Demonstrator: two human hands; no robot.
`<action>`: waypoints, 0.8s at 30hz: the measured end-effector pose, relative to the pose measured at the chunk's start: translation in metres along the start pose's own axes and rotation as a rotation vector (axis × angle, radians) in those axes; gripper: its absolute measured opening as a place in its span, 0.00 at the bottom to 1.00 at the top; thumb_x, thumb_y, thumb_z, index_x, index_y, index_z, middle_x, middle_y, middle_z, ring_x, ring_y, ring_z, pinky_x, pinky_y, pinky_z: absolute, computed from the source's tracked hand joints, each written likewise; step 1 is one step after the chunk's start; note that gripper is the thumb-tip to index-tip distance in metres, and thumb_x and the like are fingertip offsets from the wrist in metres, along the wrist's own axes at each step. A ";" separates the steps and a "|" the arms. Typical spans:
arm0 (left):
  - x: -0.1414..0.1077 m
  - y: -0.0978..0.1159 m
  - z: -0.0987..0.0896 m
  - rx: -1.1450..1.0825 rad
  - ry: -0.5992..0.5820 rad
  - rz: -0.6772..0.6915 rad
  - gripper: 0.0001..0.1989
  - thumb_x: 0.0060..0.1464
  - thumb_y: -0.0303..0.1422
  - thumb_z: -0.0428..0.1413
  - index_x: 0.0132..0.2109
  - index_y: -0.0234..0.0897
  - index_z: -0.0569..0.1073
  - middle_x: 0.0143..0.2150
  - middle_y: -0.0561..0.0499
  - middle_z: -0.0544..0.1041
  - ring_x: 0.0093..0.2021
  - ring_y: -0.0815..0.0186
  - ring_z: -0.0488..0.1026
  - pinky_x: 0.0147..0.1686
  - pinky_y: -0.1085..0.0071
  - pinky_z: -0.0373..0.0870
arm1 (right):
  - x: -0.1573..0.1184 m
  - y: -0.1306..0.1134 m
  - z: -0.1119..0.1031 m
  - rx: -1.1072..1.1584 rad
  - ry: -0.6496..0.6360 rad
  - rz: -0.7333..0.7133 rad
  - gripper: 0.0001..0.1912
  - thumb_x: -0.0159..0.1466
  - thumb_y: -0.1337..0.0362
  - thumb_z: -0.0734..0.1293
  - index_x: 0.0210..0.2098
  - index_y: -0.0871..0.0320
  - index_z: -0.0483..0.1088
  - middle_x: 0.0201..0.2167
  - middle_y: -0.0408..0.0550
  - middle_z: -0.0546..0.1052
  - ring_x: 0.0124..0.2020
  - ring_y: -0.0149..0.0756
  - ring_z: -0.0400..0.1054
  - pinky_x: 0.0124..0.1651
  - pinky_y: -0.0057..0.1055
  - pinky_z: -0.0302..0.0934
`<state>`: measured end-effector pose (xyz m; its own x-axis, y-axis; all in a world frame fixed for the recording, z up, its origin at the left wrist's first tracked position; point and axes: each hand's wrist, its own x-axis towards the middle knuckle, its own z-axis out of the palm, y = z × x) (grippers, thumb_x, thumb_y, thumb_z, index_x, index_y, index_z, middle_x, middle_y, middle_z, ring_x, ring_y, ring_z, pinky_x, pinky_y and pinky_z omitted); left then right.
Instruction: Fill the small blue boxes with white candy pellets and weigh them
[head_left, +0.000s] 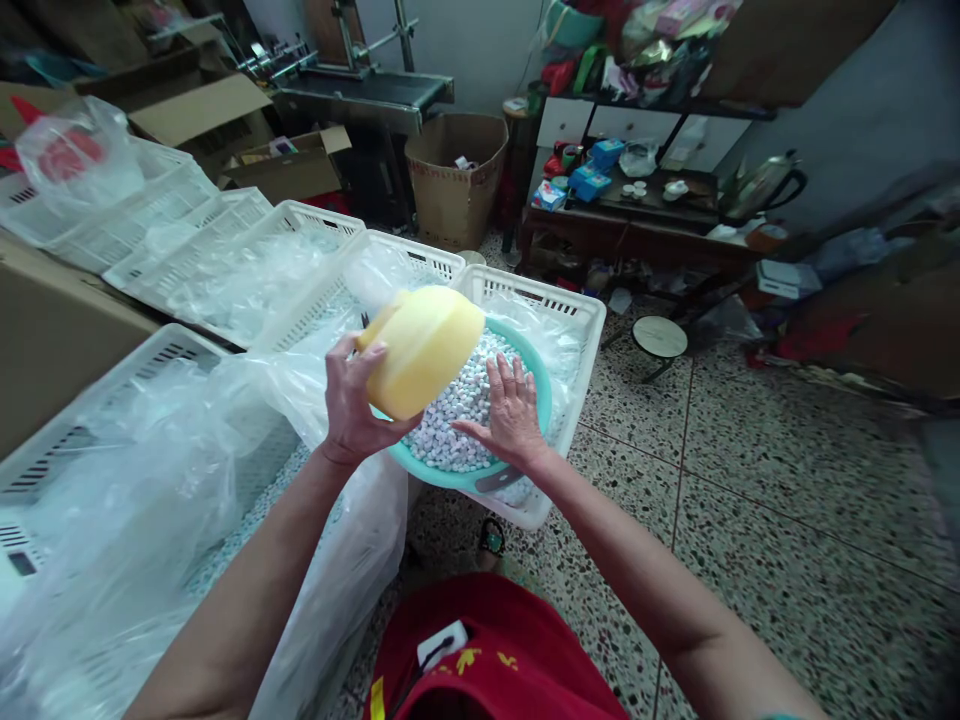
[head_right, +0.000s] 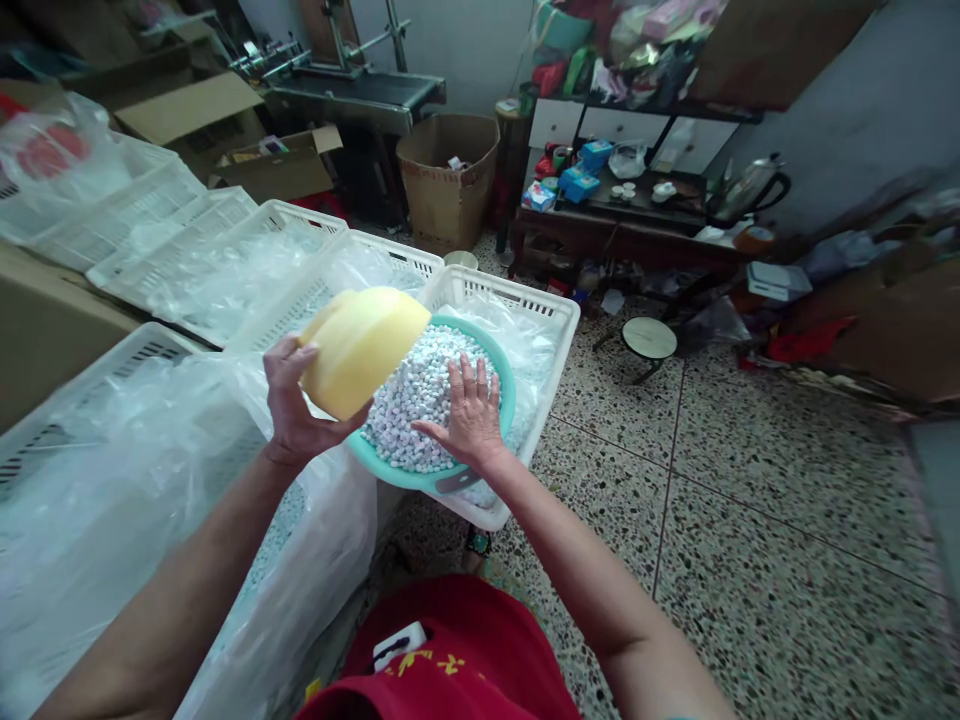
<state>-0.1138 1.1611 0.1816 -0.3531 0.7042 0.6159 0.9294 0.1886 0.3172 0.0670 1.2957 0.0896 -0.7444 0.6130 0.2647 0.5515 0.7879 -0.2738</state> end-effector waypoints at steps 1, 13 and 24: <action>-0.002 -0.001 -0.007 -0.006 0.057 -0.043 0.46 0.35 0.47 0.63 0.59 0.43 0.52 0.58 0.40 0.57 0.61 0.47 0.56 0.56 0.50 0.59 | -0.002 0.001 -0.001 -0.014 0.009 0.002 0.54 0.54 0.32 0.57 0.66 0.64 0.40 0.68 0.59 0.45 0.68 0.57 0.30 0.65 0.56 0.31; -0.232 -0.093 -0.154 0.458 -0.289 -0.893 0.35 0.47 0.46 0.55 0.60 0.42 0.57 0.54 0.43 0.65 0.55 0.49 0.63 0.54 0.53 0.63 | -0.011 -0.004 0.014 -0.025 0.004 0.014 0.43 0.62 0.41 0.57 0.65 0.62 0.43 0.66 0.63 0.47 0.67 0.57 0.34 0.62 0.57 0.41; -0.239 -0.234 0.018 0.310 -0.296 -1.040 0.36 0.47 0.38 0.55 0.62 0.33 0.54 0.58 0.32 0.59 0.58 0.43 0.57 0.50 0.52 0.60 | -0.010 -0.013 0.036 -0.113 0.011 -0.070 0.43 0.62 0.39 0.52 0.66 0.62 0.43 0.65 0.63 0.51 0.66 0.57 0.43 0.63 0.54 0.46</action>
<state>-0.2452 0.9608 -0.0531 -0.9711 0.2330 -0.0523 0.1995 0.9120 0.3585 0.0540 1.2770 0.0570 -0.7788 0.5565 0.2893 0.5378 0.8299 -0.1485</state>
